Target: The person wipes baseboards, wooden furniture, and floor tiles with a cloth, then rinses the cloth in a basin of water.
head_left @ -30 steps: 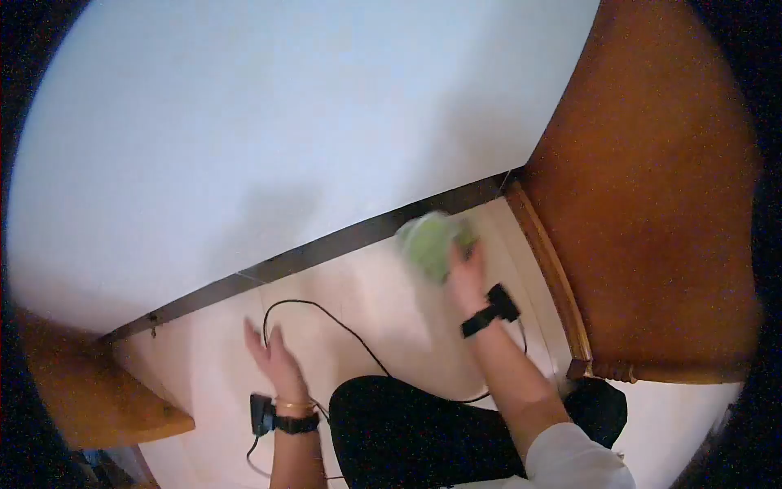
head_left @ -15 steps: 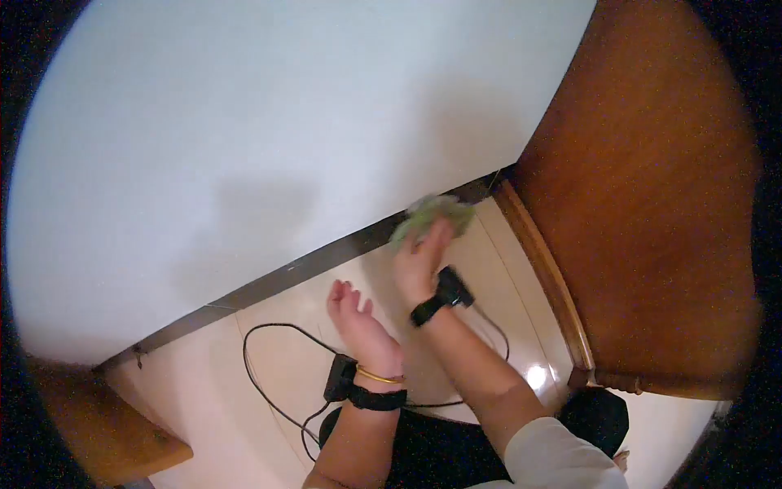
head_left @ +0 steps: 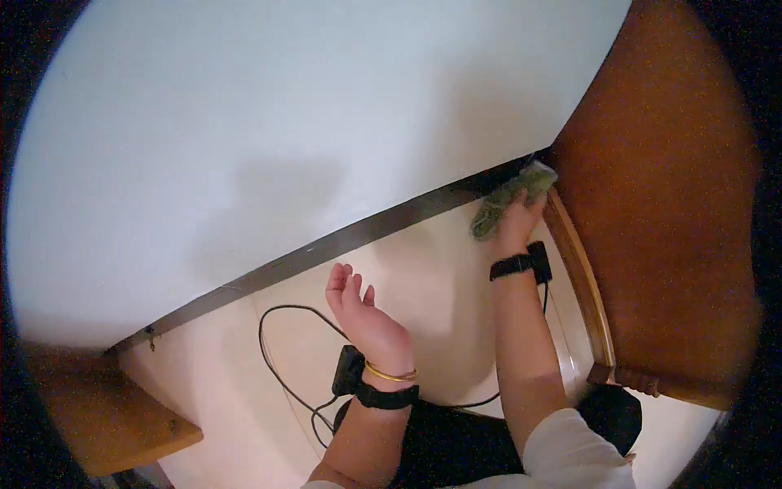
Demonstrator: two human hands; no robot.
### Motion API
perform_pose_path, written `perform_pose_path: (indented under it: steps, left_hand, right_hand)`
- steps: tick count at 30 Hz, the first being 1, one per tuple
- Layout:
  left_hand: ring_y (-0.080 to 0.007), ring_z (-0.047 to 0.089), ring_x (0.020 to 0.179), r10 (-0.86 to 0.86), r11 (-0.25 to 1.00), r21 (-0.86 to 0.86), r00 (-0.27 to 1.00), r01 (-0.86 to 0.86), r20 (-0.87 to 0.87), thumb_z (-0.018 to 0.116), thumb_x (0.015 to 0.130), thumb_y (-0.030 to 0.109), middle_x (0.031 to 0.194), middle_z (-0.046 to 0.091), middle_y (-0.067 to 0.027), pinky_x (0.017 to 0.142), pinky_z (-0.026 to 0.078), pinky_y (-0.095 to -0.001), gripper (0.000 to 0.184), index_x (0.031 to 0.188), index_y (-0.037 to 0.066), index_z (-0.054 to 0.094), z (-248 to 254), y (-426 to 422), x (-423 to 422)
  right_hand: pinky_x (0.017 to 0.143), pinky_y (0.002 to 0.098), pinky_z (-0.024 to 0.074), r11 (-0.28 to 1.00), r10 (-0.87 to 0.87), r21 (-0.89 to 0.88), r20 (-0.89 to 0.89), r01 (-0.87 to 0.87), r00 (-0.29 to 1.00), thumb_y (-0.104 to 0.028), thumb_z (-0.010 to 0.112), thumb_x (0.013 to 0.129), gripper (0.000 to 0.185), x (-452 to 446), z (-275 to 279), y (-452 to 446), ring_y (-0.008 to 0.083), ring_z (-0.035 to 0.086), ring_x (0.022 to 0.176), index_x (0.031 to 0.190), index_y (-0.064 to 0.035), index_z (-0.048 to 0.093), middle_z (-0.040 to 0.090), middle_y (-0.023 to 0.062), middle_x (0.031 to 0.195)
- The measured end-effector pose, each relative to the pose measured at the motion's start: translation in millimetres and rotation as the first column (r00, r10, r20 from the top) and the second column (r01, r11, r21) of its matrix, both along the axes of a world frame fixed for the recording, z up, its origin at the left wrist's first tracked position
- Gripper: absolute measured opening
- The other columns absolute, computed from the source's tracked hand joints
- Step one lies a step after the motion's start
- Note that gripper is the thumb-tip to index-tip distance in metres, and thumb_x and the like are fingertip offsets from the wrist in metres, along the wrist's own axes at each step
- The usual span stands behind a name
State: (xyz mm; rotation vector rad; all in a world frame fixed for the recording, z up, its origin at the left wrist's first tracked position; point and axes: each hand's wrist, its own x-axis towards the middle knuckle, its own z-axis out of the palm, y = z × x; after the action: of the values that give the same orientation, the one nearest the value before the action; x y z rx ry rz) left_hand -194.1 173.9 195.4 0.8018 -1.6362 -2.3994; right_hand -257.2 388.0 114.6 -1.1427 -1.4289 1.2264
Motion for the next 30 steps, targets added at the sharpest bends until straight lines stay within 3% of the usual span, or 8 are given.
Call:
perform_pose_path:
  steps: [4,7,10,13,18,21,27,30]
  left_hand:
    - [-0.0155,0.05,0.125,0.006,1.0,-0.01,1.0,-0.006,-0.028,0.051,0.101,0.02,0.134,0.058,-0.0044,0.103,0.036,-0.0345,0.035,0.135,0.009,0.055,3,-1,-2]
    - [-0.0182,0.05,0.125,-0.015,0.999,-0.042,0.997,0.012,-0.077,0.05,0.102,0.021,0.135,0.057,-0.0054,0.103,0.037,-0.0358,0.036,0.136,0.009,0.054,8,4,4]
    - [-0.0229,0.05,0.124,-0.017,0.995,-0.096,0.988,0.003,-0.153,0.046,0.105,0.021,0.133,0.057,-0.0073,0.103,0.041,-0.0392,0.033,0.135,0.008,0.052,7,-2,14]
    - [-0.0228,0.05,0.122,0.086,0.975,0.218,0.98,-0.045,-0.18,0.045,0.106,0.02,0.131,0.056,-0.0075,0.102,0.042,-0.0395,0.032,0.134,0.008,0.052,21,-17,19]
    - [-0.0238,0.049,0.124,0.123,0.988,-0.075,0.976,-0.139,-0.181,0.045,0.106,0.029,0.136,0.055,-0.0084,0.106,0.038,-0.0397,0.042,0.141,0.007,0.05,11,-55,17]
    - [-0.0245,0.049,0.127,0.096,0.988,-0.104,0.977,-0.117,-0.188,0.044,0.106,0.03,0.137,0.055,-0.0083,0.107,0.037,-0.0403,0.042,0.141,0.008,0.05,14,-43,18]
    - [-0.0236,0.05,0.124,-0.004,0.999,-0.046,0.996,-0.001,-0.093,0.051,0.102,0.031,0.132,0.056,-0.0062,0.105,0.037,-0.0417,0.04,0.137,0.011,0.053,5,-16,28]
    - [-0.0212,0.05,0.126,0.005,0.998,0.059,1.0,-0.004,-0.012,0.052,0.101,0.022,0.135,0.055,-0.0065,0.106,0.038,-0.039,0.038,0.136,0.01,0.053,3,1,39]
  right_hand:
    - [0.115,0.0414,0.0362,0.983,0.091,0.162,-0.06,-0.08,0.994,-0.011,0.053,0.104,0.058,-36,-72,-23,0.0339,0.046,0.135,0.154,0.0053,0.028,0.045,0.0233,0.151]
    - [0.113,0.0419,0.0363,0.826,0.226,-0.419,-0.368,-0.378,0.902,-0.012,0.054,0.102,0.059,-17,-37,-121,0.0358,0.046,0.132,0.15,0.0059,0.025,0.045,0.0273,0.148]
    - [0.108,0.039,0.0454,0.818,0.547,-0.291,0.127,-0.496,0.828,-0.021,0.063,0.1,0.057,2,-42,-209,0.0322,0.051,0.132,0.148,-0.0018,0.04,0.059,0.0158,0.138]
    - [0.106,0.0392,0.0469,0.488,0.744,-0.557,-0.137,-0.672,0.654,-0.009,0.061,0.097,0.053,44,-21,-231,0.031,0.055,0.128,0.147,-0.0035,0.043,0.06,0.0151,0.136]
    - [0.1,0.0351,0.0513,0.12,0.469,-0.638,-0.639,-0.761,0.61,0.0,0.061,0.09,0.049,71,-29,-237,0.0223,0.065,0.111,0.138,-0.0065,0.058,0.065,0.0103,0.127]
    - [0.093,0.041,0.0565,0.364,0.31,-0.45,-0.767,-0.816,0.561,-0.007,0.057,0.093,0.042,87,33,-138,0.0275,0.065,0.111,0.134,-0.0064,0.055,0.066,0.0073,0.127]
    - [0.105,0.0438,0.0439,0.906,0.292,-0.215,-0.302,-0.364,0.907,-0.012,0.061,0.096,0.061,52,-4,-9,0.0339,0.051,0.125,0.151,-0.0057,0.036,0.051,0.0155,0.14]
    - [0.126,0.0473,0.0243,0.879,0.203,0.26,0.554,-0.4,0.807,-0.013,0.059,0.095,0.073,40,-106,-26,0.0428,0.032,0.149,0.156,0.008,0.025,0.033,0.0282,0.16]
